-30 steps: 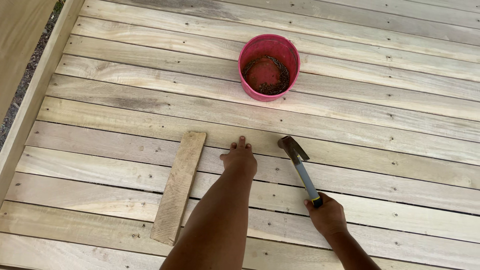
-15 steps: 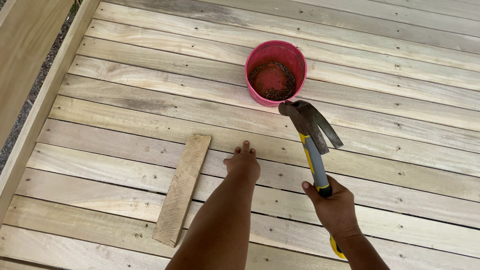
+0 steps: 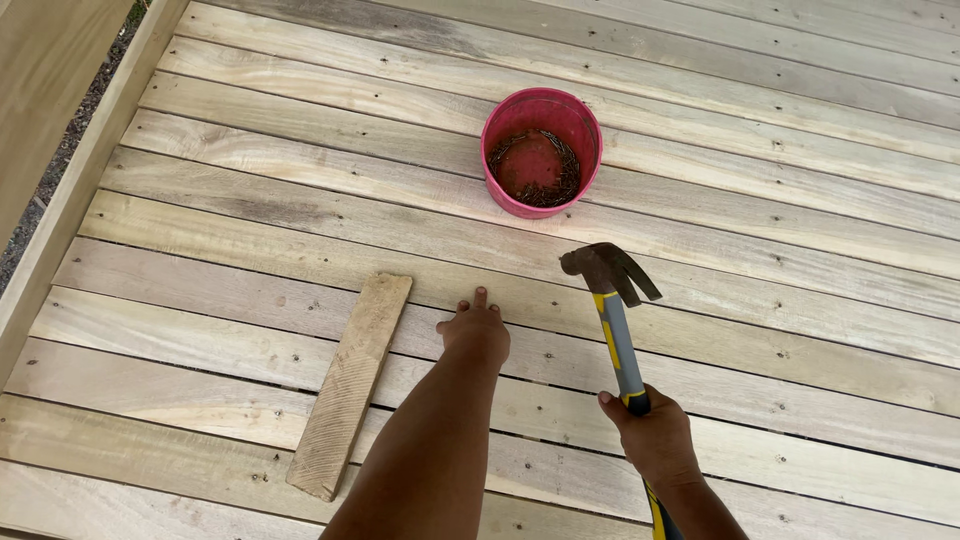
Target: The person hammers nails into the wooden slats of a furniture frame using a claw hammer, holding a small wood block against the slats as a spacer, and reaches into a pink bucket of nails to retrieve fasteners while working along the frame.
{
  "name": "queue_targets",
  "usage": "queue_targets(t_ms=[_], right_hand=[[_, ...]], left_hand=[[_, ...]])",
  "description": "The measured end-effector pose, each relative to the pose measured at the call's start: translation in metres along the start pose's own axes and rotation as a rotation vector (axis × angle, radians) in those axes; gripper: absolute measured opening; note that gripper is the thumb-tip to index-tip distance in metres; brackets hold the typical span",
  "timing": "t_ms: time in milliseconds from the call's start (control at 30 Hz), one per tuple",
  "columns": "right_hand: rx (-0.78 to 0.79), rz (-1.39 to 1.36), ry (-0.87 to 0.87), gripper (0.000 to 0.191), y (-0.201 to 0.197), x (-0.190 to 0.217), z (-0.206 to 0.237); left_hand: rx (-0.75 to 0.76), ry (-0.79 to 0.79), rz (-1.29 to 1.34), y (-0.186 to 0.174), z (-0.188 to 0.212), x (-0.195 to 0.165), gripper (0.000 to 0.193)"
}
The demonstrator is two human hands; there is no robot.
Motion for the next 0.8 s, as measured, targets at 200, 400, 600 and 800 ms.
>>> queue_targets(t_ms=[200,400,600,800], right_hand=[[-0.032,0.077,0.024,0.033,0.013,0.004,0.001],[0.119,0.058,0.087,0.047,0.000,0.001,-0.006],[0.003,0.056,0.029,0.037,0.022,-0.005,0.003],[0.137,0.014,0.133,0.032,0.025,-0.013,-0.013]], left_hand=[[-0.004,0.001,-0.028,0.001,-0.004,0.002,0.079],[0.003,-0.026,-0.013,0.002,-0.006,-0.001,0.075],[0.032,-0.015,-0.028,0.001,-0.005,0.000,0.079],[0.004,-0.015,0.025,0.001,-0.011,-0.002,0.068]])
Point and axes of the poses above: each hand's wrist, its own z-axis away from the middle knuckle, its own y-axis out of the palm, x = y × z, the point moved 1 cm from there along -z, towards the middle knuckle, and after that the axes turned 14 degrees about z, right-handed, at the moved point
